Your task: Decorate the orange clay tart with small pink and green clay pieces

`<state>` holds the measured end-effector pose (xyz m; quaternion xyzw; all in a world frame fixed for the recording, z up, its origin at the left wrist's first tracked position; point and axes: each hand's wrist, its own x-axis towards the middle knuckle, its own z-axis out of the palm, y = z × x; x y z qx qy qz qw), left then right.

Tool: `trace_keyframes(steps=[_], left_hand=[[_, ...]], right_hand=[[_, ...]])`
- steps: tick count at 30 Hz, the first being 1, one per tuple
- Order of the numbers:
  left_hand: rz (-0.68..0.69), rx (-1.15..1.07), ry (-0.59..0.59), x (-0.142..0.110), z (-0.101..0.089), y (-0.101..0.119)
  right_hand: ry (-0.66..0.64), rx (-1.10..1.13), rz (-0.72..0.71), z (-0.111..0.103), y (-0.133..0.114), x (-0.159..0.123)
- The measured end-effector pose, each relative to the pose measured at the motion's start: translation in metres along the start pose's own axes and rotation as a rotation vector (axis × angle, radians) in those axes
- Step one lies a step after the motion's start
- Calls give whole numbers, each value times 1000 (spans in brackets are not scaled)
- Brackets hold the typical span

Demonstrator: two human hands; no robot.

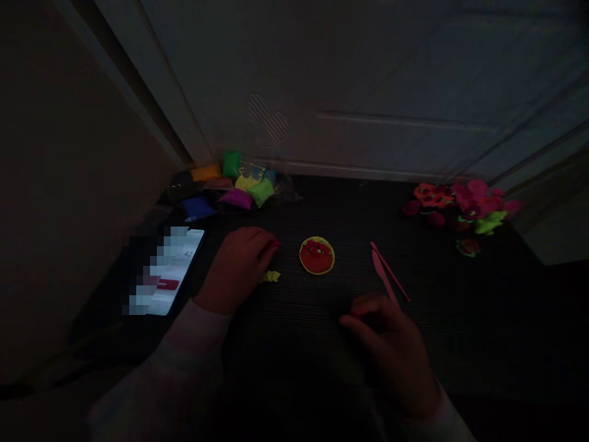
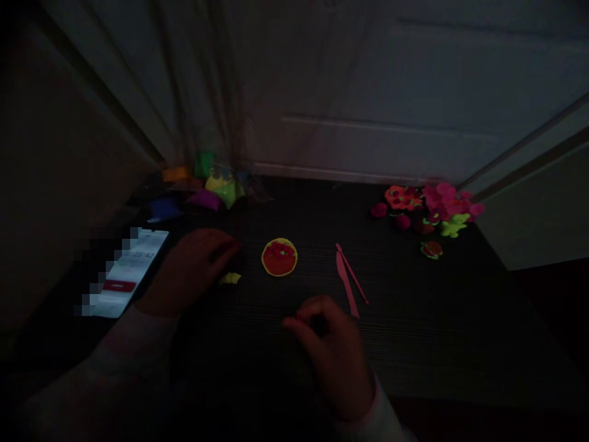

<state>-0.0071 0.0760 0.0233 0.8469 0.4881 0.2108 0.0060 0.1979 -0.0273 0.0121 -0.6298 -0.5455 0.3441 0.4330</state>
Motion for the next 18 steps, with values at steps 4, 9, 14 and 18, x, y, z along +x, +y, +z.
trace_keyframes(steps=[4, 9, 14, 18], left_hand=[[13, 1, -56, 0, 17, -8], [3, -3, -44, -1, 22, -9], [2, -15, -28, -1, 22, -9], [2, -32, -30, -2, 24, -10]], right_hand=[[-85, -85, -17, -6, 5, 1], [-60, -114, -38, -9, 9, 0], [-65, -132, -41, -8, 7, -1], [-53, -142, -7, -7, 4, -2]])
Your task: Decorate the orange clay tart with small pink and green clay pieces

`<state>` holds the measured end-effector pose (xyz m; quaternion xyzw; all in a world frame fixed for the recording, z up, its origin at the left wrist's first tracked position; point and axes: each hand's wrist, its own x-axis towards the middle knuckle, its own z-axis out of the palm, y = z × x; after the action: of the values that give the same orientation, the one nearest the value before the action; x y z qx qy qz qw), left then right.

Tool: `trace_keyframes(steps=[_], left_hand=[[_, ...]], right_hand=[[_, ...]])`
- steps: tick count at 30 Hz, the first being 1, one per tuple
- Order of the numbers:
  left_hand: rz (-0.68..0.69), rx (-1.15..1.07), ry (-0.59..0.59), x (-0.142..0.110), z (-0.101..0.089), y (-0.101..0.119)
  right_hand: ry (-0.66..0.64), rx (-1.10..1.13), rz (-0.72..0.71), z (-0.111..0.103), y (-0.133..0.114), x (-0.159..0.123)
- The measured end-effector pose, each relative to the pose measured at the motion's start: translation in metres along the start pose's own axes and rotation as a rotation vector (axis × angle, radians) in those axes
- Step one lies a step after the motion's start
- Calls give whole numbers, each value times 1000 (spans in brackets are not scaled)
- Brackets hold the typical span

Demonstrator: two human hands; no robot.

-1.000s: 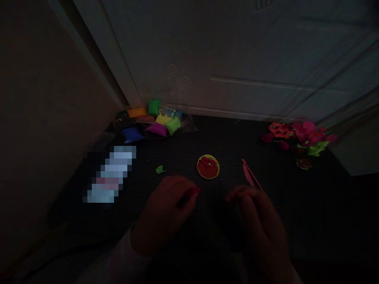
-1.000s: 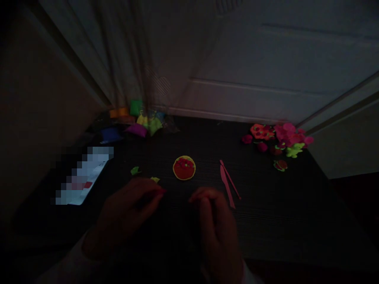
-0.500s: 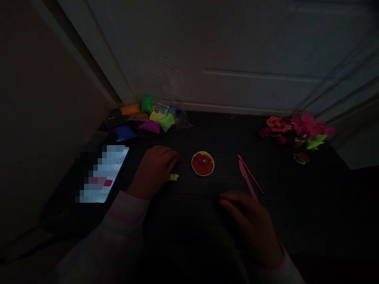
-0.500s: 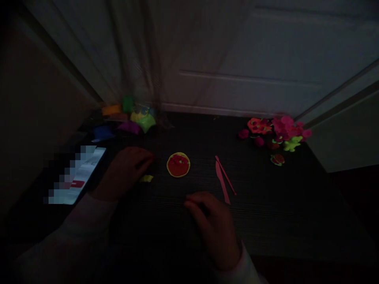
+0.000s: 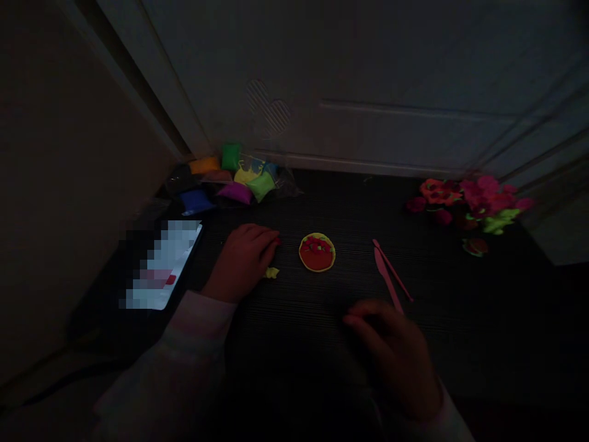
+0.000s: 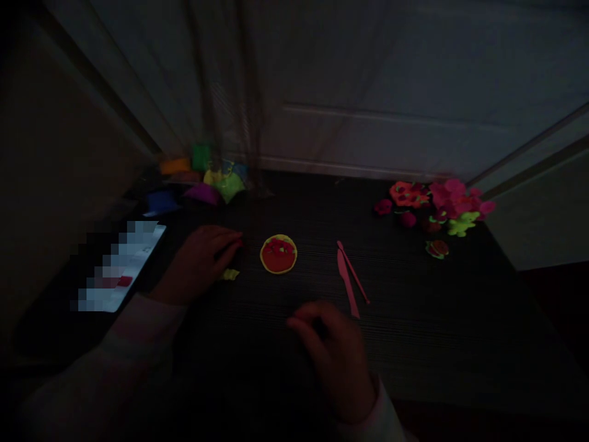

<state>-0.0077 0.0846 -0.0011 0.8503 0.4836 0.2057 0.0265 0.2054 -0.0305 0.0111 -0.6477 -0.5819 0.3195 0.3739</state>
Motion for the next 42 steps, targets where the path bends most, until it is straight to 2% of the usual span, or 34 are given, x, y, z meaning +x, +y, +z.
trace_keyframes(steps=[6, 11, 16, 22, 28, 32, 37, 42], left_hand=[[-24, -17, 80, -2, 0, 0], [-17, -34, 101, -3, -1, 0], [-27, -38, 93, -3, -3, 1], [-41, -73, 98, -4, -3, 3], [-44, -90, 110, -5, -2, 1], [-36, -89, 121, -5, -3, 1], [-29, -90, 126, -5, -3, 1], [-50, -78, 152, -4, -9, 6]], right_hand=[[-24, 110, -1, 4, 3, 0], [-85, 19, -32, 1, 0, -1], [25, -37, -41, 1, 0, -3], [-51, 16, -82, 3, 3, -1], [-23, -21, -82, 2, 4, -3], [58, -22, -91, 2, 3, -2], [-60, -37, -106, 1, 3, 0], [-94, -28, -142, 0, 4, -1]])
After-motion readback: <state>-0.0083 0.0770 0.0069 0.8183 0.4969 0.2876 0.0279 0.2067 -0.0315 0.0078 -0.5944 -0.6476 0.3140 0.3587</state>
